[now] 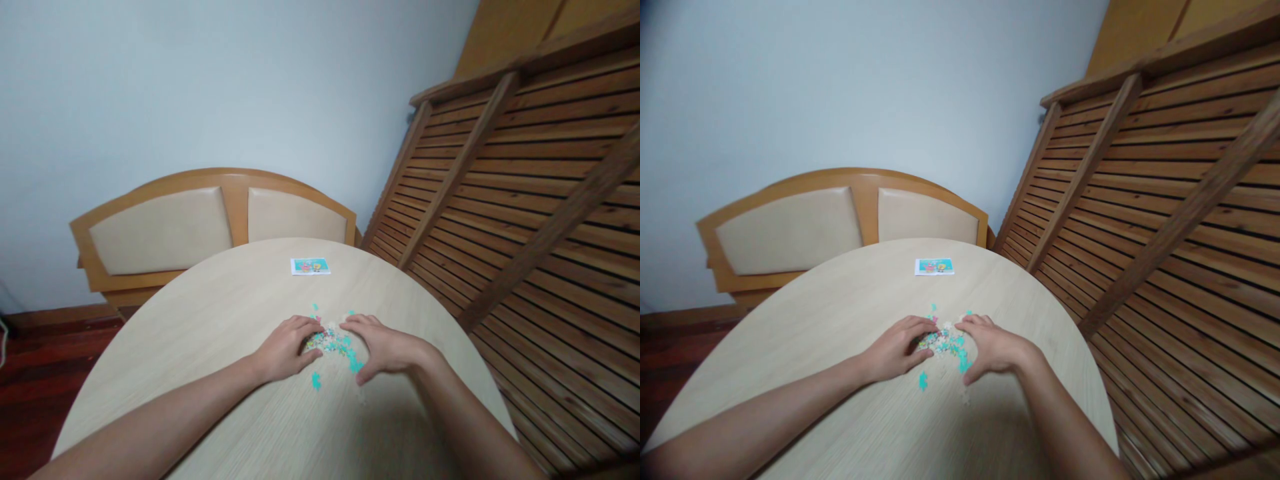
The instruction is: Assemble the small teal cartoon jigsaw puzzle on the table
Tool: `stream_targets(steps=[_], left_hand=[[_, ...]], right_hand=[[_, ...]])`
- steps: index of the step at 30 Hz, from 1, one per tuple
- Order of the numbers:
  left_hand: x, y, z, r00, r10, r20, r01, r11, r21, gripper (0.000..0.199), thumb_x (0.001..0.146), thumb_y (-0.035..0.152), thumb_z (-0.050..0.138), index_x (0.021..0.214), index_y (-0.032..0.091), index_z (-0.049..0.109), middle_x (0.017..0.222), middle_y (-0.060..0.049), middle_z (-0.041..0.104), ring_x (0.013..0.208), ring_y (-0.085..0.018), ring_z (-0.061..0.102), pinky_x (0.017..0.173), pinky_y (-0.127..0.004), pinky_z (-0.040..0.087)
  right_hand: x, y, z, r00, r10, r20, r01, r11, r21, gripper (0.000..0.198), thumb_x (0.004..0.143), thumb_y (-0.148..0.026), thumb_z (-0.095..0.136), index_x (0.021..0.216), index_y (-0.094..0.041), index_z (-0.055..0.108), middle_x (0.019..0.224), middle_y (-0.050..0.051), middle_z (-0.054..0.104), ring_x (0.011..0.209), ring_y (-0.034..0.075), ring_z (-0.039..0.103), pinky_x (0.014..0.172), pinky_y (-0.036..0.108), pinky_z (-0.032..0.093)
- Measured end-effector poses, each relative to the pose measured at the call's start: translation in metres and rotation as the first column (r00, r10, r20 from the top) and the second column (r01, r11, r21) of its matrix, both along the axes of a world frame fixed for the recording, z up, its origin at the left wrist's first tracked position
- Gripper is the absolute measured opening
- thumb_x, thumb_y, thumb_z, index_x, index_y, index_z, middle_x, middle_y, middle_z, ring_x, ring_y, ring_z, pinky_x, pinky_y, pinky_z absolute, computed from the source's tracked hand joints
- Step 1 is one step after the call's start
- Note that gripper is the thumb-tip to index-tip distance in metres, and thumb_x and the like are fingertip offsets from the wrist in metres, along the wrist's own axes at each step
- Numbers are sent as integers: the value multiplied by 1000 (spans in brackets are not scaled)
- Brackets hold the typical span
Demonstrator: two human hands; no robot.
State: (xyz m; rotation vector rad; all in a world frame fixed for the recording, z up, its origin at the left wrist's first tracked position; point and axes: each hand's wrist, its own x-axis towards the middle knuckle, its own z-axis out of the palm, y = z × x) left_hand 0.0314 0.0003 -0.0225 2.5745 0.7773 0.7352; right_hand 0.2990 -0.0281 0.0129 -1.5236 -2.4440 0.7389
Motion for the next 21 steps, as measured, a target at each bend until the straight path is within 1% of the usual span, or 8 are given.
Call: stream_targets(steps=[1, 3, 6, 8, 11, 13, 17, 21], left_hand=[[0, 0, 0, 1000, 13, 3, -13, 1000, -10, 35, 89, 33, 63, 123, 23, 61, 123, -10, 64, 116, -25, 56, 102, -41, 43], [1, 1, 1, 1000, 29, 2, -29, 999, -24, 25, 91, 29, 59, 115, 22, 64, 114, -9, 66, 109, -24, 58, 97, -39, 46], [1, 1, 2, 1000, 25, -9, -26, 999, -36, 19, 93, 26, 55, 109, 22, 65, 106, -8, 66, 104, -24, 59, 94, -38, 47], [1, 2, 3, 1000, 18, -5, -19, 999, -40, 18, 95, 25, 53, 108, 22, 65, 105, -8, 66, 103, -23, 59, 92, -36, 47], [1, 4, 2, 999, 21, 29, -20, 998, -56, 18, 97, 24, 49, 105, 22, 65, 103, -7, 66, 100, -21, 60, 90, -34, 48], [1, 6, 1, 997, 39, 72, -34, 997, -75, 19, 97, 24, 47, 104, 22, 65, 101, -7, 66, 98, -20, 62, 88, -32, 49], [1, 7, 1, 981, 122, 150, -102, 986, -134, 18, 95, 23, 49, 104, 21, 65, 100, -6, 68, 92, -19, 63, 84, -30, 50], [2, 5, 3, 972, 166, 169, -138, 976, -166, 19, 93, 28, 55, 107, 21, 66, 97, -5, 70, 86, -19, 64, 80, -29, 50]], right_hand=[[0, 0, 0, 1000, 5, 2, -5, 1000, -4, 99, 47, -44, 91, 135, -17, 56, 140, 15, 48, 136, 34, 36, 113, 46, 31], [-3, 1, 2, 999, 1, -37, -1, 1000, 17, 76, 55, -37, 89, 125, -19, 63, 127, 11, 57, 125, 30, 47, 108, 41, 37], [-9, 4, 1, 995, -37, -90, 42, 997, 59, 39, 67, -28, 81, 104, -20, 69, 104, 6, 64, 98, 23, 60, 89, 33, 46], [-11, 6, 0, 994, -58, -90, 66, 994, 91, 26, 72, -25, 76, 96, -19, 70, 95, 5, 65, 85, 20, 61, 78, 29, 46], [-12, 7, -1, 996, -53, -79, 64, 987, 149, 21, 73, -21, 72, 94, -19, 72, 90, 4, 67, 80, 19, 61, 73, 27, 44], [-14, 7, -1, 994, -38, -104, 54, 987, 153, 21, 71, -17, 71, 92, -20, 73, 88, 3, 68, 78, 18, 61, 71, 26, 44], [-22, 7, 3, 954, -64, -291, 76, 997, 30, 20, 73, -15, 66, 92, -18, 74, 82, 2, 70, 76, 17, 62, 67, 25, 45], [-31, 8, 3, 846, -144, -514, 106, 989, -104, 16, 78, -24, 67, 91, -15, 71, 77, 2, 69, 72, 16, 62, 63, 24, 44]])
